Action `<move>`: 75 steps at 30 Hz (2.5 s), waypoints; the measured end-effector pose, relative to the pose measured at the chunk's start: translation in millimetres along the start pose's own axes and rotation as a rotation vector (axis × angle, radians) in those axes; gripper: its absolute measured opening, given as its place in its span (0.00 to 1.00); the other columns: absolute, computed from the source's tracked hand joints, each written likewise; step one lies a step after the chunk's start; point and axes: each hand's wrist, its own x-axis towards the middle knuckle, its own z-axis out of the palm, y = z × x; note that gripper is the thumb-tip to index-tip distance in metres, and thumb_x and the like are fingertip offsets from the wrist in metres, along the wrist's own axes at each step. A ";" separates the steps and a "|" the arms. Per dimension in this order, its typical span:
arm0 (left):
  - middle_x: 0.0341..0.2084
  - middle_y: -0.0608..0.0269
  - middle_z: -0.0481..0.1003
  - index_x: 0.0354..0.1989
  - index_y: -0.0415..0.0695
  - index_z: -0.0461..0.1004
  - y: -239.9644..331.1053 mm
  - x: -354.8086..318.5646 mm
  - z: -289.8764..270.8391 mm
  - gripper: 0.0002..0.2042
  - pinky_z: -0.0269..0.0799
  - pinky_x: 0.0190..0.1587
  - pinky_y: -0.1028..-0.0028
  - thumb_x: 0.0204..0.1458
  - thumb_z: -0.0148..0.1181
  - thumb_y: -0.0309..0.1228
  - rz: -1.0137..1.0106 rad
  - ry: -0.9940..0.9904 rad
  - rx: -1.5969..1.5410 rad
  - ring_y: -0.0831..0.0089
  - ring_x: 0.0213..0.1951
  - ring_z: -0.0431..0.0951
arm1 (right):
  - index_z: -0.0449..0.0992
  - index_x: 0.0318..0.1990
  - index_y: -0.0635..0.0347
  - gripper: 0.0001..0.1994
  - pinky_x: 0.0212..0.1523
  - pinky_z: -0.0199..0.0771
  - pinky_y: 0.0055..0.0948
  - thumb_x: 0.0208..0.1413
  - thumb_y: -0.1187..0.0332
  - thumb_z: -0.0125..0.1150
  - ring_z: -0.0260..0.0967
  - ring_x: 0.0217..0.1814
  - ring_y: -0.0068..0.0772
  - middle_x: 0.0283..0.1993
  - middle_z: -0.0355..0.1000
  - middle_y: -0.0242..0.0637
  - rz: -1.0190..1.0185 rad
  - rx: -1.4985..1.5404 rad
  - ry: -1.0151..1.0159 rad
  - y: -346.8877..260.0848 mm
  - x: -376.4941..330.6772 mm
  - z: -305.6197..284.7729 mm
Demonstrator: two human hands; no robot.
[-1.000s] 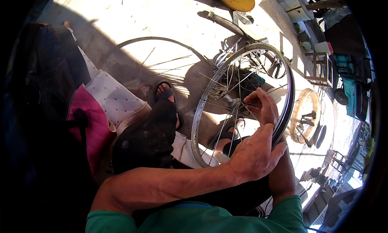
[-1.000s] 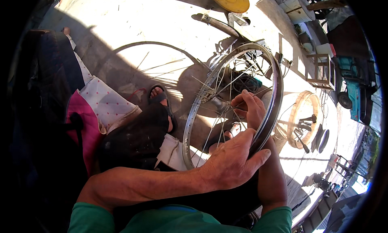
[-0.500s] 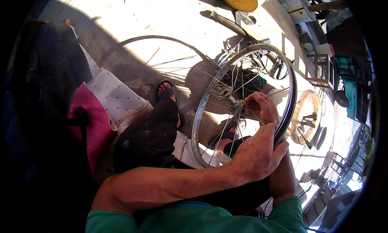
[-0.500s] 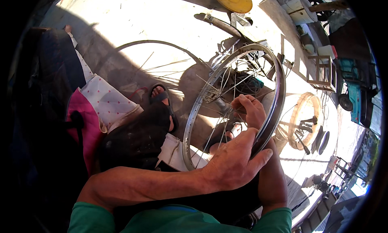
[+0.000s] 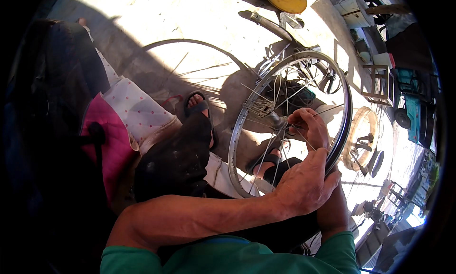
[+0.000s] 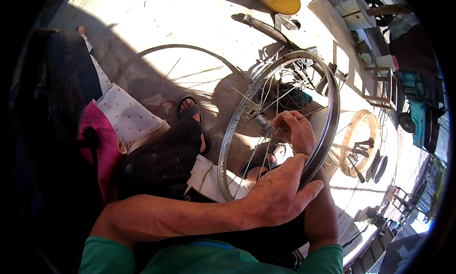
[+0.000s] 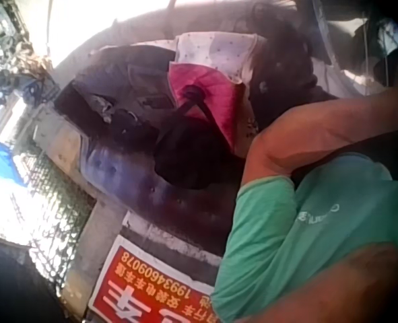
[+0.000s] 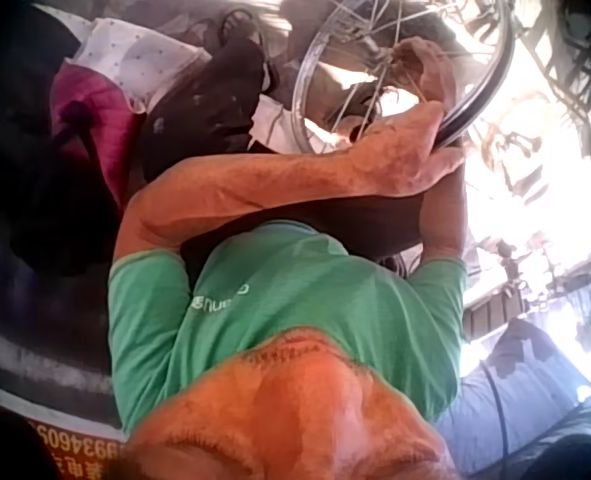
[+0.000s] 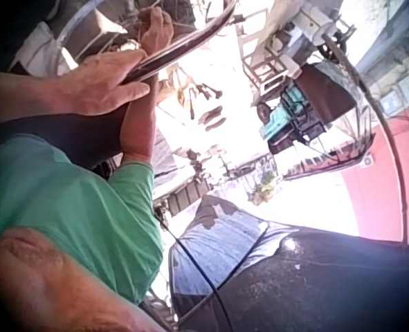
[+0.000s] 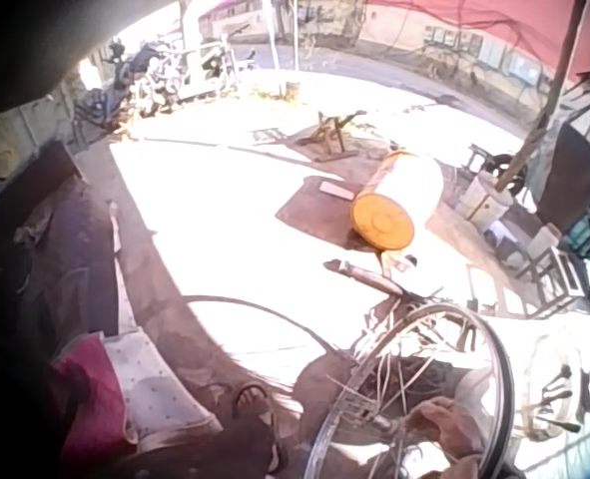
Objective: The person assembles a bicycle wheel by inserting spokes into the hub and rim, then attaching nipples to secure them. The person works by hand, rotating the wheel and handling each spoke individually.
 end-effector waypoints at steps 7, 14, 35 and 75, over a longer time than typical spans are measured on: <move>0.31 0.40 0.71 0.42 0.32 0.62 -0.4 -0.2 0.5 0.20 0.71 0.40 0.57 0.61 0.58 0.39 0.021 0.007 0.019 0.49 0.35 0.76 | 0.75 0.40 0.57 0.12 0.47 0.73 0.29 0.67 0.58 0.52 0.72 0.43 0.23 0.39 0.76 0.32 -0.008 0.006 0.006 3.1 1.5 -1.3; 0.33 0.39 0.72 0.43 0.31 0.62 0.8 0.2 -0.7 0.20 0.71 0.40 0.57 0.61 0.58 0.39 0.022 -0.007 0.028 0.48 0.36 0.76 | 0.75 0.41 0.57 0.12 0.46 0.74 0.28 0.67 0.58 0.52 0.72 0.42 0.22 0.39 0.76 0.31 -0.016 -0.008 0.004 1.5 0.5 -1.8; 0.38 0.38 0.73 0.47 0.32 0.62 5.1 3.1 -3.9 0.21 0.71 0.45 0.54 0.61 0.57 0.40 -0.038 -0.057 0.012 0.47 0.42 0.77 | 0.76 0.42 0.57 0.13 0.43 0.75 0.27 0.67 0.58 0.52 0.73 0.41 0.22 0.39 0.77 0.31 -0.021 -0.002 -0.003 4.5 4.5 -7.2; 0.36 0.41 0.70 0.44 0.32 0.60 4.1 2.2 -5.7 0.20 0.70 0.43 0.56 0.60 0.59 0.37 -0.021 -0.038 -0.005 0.49 0.38 0.75 | 0.77 0.48 0.60 0.17 0.47 0.72 0.31 0.67 0.57 0.48 0.72 0.44 0.24 0.40 0.76 0.33 -0.023 -0.083 0.060 1.8 1.3 -2.9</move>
